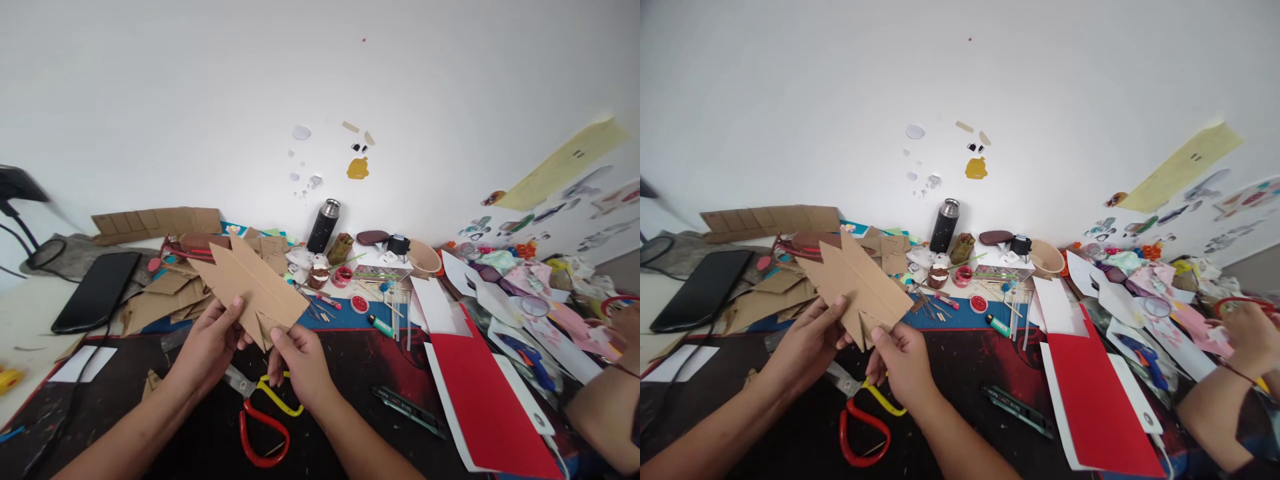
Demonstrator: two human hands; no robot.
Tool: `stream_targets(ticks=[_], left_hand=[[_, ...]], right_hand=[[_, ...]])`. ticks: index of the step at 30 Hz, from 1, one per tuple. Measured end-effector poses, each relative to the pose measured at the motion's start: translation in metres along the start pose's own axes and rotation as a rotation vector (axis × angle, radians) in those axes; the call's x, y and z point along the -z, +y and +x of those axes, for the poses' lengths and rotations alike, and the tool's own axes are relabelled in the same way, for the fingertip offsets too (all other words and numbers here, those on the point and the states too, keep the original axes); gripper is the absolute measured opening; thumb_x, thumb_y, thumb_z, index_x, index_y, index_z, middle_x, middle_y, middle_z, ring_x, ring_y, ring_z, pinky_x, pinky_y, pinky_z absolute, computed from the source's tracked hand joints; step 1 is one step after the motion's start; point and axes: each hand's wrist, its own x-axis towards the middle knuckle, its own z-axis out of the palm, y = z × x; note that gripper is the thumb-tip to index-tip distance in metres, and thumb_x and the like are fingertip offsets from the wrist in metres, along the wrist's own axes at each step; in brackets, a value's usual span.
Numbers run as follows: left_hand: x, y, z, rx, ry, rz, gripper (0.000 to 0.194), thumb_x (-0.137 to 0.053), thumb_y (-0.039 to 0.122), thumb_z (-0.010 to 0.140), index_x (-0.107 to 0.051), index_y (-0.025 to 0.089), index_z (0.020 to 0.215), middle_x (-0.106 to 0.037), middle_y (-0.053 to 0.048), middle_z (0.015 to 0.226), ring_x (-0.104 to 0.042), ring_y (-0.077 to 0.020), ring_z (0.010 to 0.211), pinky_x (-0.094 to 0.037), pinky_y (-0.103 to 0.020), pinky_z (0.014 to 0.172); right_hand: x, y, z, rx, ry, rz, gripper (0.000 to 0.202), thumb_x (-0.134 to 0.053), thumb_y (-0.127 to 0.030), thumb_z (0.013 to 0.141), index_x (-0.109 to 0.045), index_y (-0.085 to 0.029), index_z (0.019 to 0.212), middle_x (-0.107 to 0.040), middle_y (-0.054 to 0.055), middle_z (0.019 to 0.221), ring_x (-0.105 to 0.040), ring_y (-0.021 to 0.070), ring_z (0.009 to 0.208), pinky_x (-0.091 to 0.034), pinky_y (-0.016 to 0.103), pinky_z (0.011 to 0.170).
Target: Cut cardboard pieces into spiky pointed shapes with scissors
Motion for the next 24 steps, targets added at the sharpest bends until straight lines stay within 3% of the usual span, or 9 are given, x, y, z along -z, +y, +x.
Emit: stream_targets(ticks=[11,19,24], left_hand=[[0.004,-0.005,-0.001,-0.104,-0.073,0.188,0.059,-0.104,0.061,0.063,-0.072,0.019,0.090,-0.071,0.000,0.064,-0.060,-0.0144,0.043,-0.044,-0.023,0.037],[0.003,-0.011,-0.002,-0.081,-0.061,0.207,0.063,-0.105,0.064,0.059,-0.071,0.019,0.087,-0.071,0.000,0.061,-0.060,-0.0149,0.042,-0.044,-0.023,0.037],[0.002,-0.012,-0.004,-0.025,-0.079,0.197,0.059,-0.105,0.061,0.060,-0.071,0.019,0.084,-0.070,0.000,0.060,-0.060,-0.0150,0.042,-0.042,-0.023,0.037]], right_hand=[[0.007,0.011,0.005,-0.003,0.040,-0.035,0.074,-0.080,-0.091,0.076,-0.061,-0.020,0.081,-0.066,-0.001,0.060,-0.058,0.0116,0.044,-0.039,0.020,0.040],[0.005,0.013,0.005,0.032,0.035,-0.046,0.068,-0.077,-0.085,0.084,-0.054,-0.024,0.065,-0.041,-0.009,0.039,-0.041,0.0091,0.034,-0.032,0.022,0.039],[0.002,0.015,0.005,0.030,0.057,-0.039,0.054,-0.077,-0.075,0.086,-0.063,-0.023,0.078,-0.034,-0.014,0.040,-0.033,0.0092,0.031,-0.027,0.023,0.035]])
